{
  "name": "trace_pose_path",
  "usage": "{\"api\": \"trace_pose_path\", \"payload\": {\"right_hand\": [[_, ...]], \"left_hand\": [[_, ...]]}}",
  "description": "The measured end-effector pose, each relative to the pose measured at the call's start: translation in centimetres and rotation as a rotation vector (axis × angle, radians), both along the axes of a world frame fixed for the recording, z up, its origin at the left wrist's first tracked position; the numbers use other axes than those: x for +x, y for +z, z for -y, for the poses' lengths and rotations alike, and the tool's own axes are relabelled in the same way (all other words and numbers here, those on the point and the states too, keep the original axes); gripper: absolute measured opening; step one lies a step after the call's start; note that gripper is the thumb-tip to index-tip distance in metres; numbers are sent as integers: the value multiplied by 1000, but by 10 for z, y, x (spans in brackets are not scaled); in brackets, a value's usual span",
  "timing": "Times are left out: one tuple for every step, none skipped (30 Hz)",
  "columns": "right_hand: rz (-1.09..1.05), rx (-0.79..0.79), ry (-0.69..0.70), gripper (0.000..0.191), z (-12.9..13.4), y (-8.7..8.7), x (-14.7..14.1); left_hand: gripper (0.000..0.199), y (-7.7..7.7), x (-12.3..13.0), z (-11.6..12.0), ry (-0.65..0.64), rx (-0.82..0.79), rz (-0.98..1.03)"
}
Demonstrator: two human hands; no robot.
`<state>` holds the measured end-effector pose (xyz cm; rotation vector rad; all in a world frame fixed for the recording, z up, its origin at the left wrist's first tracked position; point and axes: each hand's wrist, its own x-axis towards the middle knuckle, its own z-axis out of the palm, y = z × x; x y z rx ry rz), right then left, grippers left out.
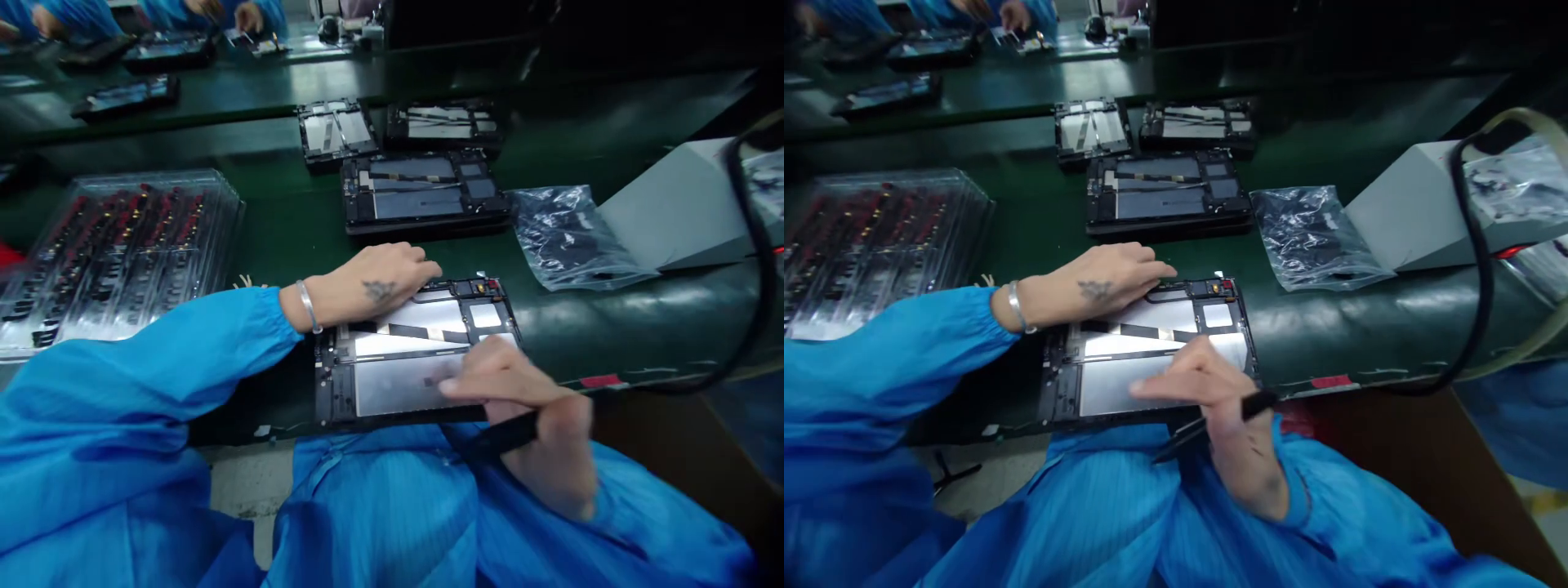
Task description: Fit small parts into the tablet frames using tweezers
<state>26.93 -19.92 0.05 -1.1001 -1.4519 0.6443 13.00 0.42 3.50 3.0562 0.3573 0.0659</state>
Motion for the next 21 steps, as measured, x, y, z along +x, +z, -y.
{"api": "trace_pose_path", "payload": {"right_hand": [[-73,-46,46,68,3,-9,-8],[-154,-76,82,67,4,-16,-14],[-221,-77,103,65,4,-21,-19],[-233,-58,102,62,3,-25,-21],[-225,-25,86,60,2,-26,-23],[-212,2,70,59,1,-27,-23],[-200,26,56,57,0,-26,-23],[-182,54,47,55,-1,-25,-23],[-149,86,41,52,-1,-24,-23],[-100,119,36,49,-2,-24,-23],[-45,154,27,46,-3,-23,-23],[13,192,15,46,-4,-23,-23],[80,232,10,50,-5,-23,-21],[164,269,23,56,-6,-22,-18],[260,318,56,59,-7,-22,-13],[376,386,107,56,-9,-20,-7],[523,464,165,50,-10,-18,2],[688,540,214,45,-11,-15,11],[854,607,241,42,-13,-11,21],[1001,666,247,40,-14,-7,31],[1105,709,235,38,-15,-3,40]], "left_hand": [[31,0,1,-6,41,-136,5],[28,1,3,-11,74,-266,5],[27,2,4,-16,101,-376,-3],[26,3,4,-19,132,-457,-13],[26,5,5,-22,166,-515,-21],[27,8,4,-24,195,-556,-25],[28,11,4,-25,214,-588,-24],[28,15,3,-26,219,-616,-11],[28,19,1,-27,210,-647,13],[28,23,0,-27,193,-690,41],[27,27,-1,-26,176,-741,69],[27,31,-3,-25,164,-800,93],[27,34,-4,-24,156,-861,112],[27,37,-5,-23,154,-919,127],[27,40,-7,-22,158,-966,138],[26,42,-8,-20,166,-997,154],[26,45,-10,-20,172,-1017,173],[25,48,-11,-19,178,-1028,198],[26,51,-13,-19,185,-1036,228],[27,54,-14,-20,197,-1050,263],[30,57,-16,-20,215,-1072,297]]}}
